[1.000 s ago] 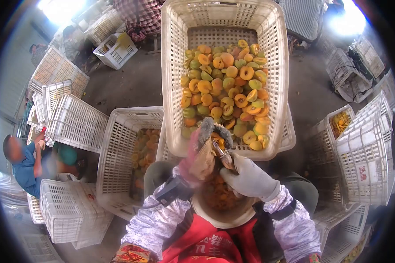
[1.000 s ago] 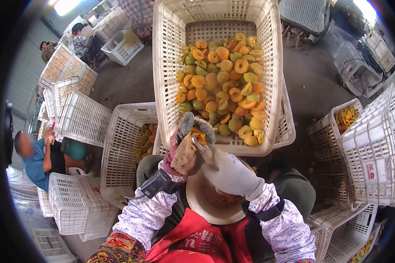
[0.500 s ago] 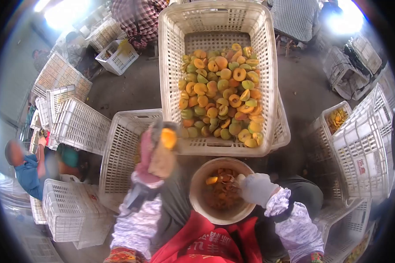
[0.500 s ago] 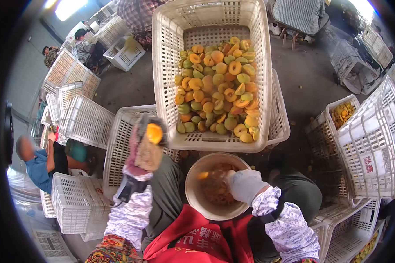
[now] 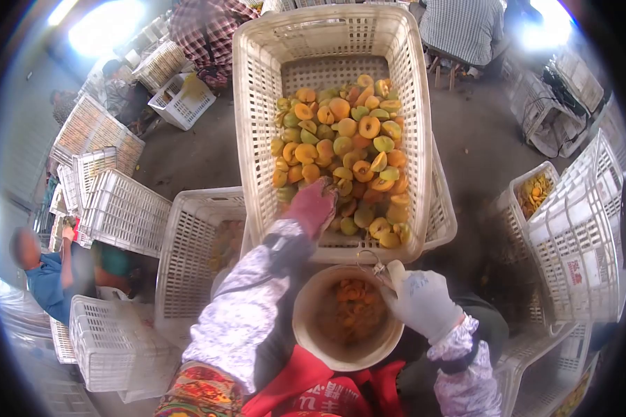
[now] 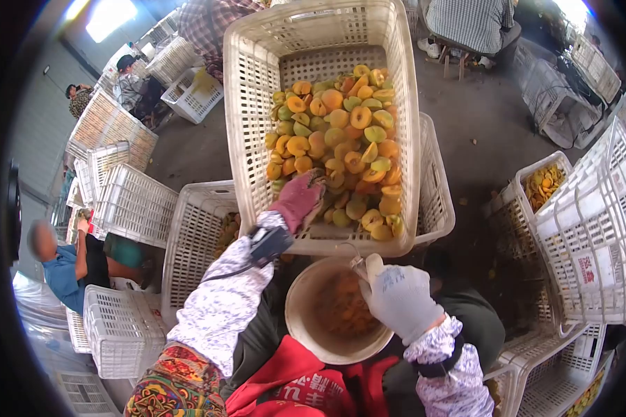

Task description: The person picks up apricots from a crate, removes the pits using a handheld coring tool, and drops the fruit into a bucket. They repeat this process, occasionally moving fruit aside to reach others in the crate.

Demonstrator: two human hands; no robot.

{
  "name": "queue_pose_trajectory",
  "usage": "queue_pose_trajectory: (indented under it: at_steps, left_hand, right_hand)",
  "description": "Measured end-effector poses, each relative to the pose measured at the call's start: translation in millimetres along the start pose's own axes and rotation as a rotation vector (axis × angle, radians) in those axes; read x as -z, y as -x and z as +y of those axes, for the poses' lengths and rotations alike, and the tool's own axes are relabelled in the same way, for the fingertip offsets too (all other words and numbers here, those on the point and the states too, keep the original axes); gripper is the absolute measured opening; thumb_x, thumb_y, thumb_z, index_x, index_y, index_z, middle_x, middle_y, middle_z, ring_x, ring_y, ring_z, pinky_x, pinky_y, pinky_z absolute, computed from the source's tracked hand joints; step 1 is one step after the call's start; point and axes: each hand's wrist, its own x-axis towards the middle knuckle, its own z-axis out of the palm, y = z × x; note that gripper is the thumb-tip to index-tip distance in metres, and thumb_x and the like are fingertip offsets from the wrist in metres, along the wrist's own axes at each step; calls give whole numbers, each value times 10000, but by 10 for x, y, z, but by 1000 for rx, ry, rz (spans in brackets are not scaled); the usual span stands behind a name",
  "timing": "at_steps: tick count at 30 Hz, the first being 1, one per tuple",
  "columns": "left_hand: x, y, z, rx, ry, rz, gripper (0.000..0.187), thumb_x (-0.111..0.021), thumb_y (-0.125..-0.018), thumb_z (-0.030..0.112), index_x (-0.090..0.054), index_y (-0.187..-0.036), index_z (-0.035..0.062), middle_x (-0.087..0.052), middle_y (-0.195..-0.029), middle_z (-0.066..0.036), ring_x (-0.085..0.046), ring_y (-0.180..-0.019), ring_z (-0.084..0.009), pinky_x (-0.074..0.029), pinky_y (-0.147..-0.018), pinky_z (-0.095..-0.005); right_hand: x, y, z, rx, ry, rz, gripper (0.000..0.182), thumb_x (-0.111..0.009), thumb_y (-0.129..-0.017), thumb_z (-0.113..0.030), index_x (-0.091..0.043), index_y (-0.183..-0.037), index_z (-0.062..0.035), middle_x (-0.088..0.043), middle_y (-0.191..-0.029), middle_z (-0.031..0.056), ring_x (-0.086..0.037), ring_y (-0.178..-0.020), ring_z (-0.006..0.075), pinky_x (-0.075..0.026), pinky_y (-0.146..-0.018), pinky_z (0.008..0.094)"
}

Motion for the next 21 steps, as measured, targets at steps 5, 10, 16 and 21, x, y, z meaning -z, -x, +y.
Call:
queue_pose_trajectory:
  at_steps: [5,10,16,21]
  left_hand:
    - [-441,-309,-330,-166,-325,421,424,-646,-823,274,-616,-1207,97,-607,-1154,-237,-538,-1126,-402,-451,-954,-424]
    - [-121,-102,-368,64,1129,-37,254,-535,-959,224,-587,-1171,93,-593,-1094,-95,-594,-1000,-242,-512,-890,-385]
    - [-85,744,-69,-284,1300,-249,346,-471,-985,129,-475,-1313,18,-580,-1200,-111,-583,-1078,-241,-504,-936,-374]
    - [164,1287,388,-736,98,207,461,-630,-848,30,-507,-1291,-3,-614,-1186,-133,-613,-1077,-240,-490,-942,-334]
  right_hand:
    - [50,-25,54,-35,-17,8,235,-662,-838,-251,-541,-915,-65,-582,-567,50,-610,-509,241,-454,-469,347]
    - [54,-152,-14,-48,-76,153,210,-648,-850,-242,-538,-902,-70,-571,-533,61,-613,-489,237,-472,-464,349]
    - [-83,-330,-140,-129,-135,186,193,-630,-867,-233,-525,-891,-72,-570,-511,72,-628,-487,245,-495,-462,353]
    - [-92,-378,-278,-84,-175,237,193,-608,-888,-231,-504,-902,-69,-612,-620,88,-645,-544,258,-492,-476,377]
